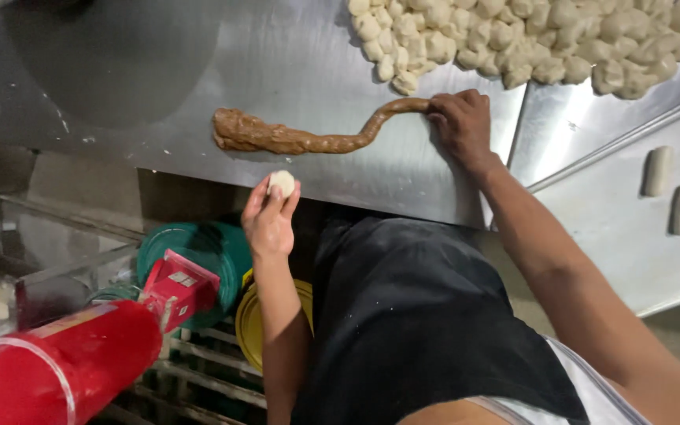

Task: The recorder is wrapping a piece of white dough around a log of brown dough and rolling it into a cylindrical shape before placing it on a baking tray.

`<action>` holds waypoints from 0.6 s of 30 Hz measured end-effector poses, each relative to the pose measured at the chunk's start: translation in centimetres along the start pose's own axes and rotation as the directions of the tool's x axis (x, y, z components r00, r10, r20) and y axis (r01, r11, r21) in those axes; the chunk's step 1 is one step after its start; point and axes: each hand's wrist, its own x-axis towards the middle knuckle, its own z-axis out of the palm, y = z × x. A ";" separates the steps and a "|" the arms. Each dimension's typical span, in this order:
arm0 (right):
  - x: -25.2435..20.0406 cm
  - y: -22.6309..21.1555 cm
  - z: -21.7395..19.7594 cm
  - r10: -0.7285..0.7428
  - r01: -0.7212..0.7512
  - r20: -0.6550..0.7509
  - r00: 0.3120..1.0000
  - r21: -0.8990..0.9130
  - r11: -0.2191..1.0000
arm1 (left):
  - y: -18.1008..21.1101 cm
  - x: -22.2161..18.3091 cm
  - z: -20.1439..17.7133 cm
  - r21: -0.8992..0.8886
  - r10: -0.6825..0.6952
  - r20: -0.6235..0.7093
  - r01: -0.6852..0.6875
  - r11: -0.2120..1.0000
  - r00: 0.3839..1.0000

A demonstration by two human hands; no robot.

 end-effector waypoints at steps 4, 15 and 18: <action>0.2 1.0 -0.2 -0.039 0.043 0.076 0.996 -0.049 0.998 | 0.8 0.6 -1.7 -0.045 -0.049 -0.056 0.047 0.998 0.997; 1.2 -9.8 -6.6 0.756 -0.756 0.312 0.576 0.556 0.346 | -1.9 12.6 3.1 0.072 -0.181 0.160 0.171 0.983 0.970; 2.9 -15.5 -4.9 0.727 -0.724 0.374 0.576 0.646 0.242 | -3.1 12.2 8.5 0.319 -0.313 0.259 0.225 0.920 0.914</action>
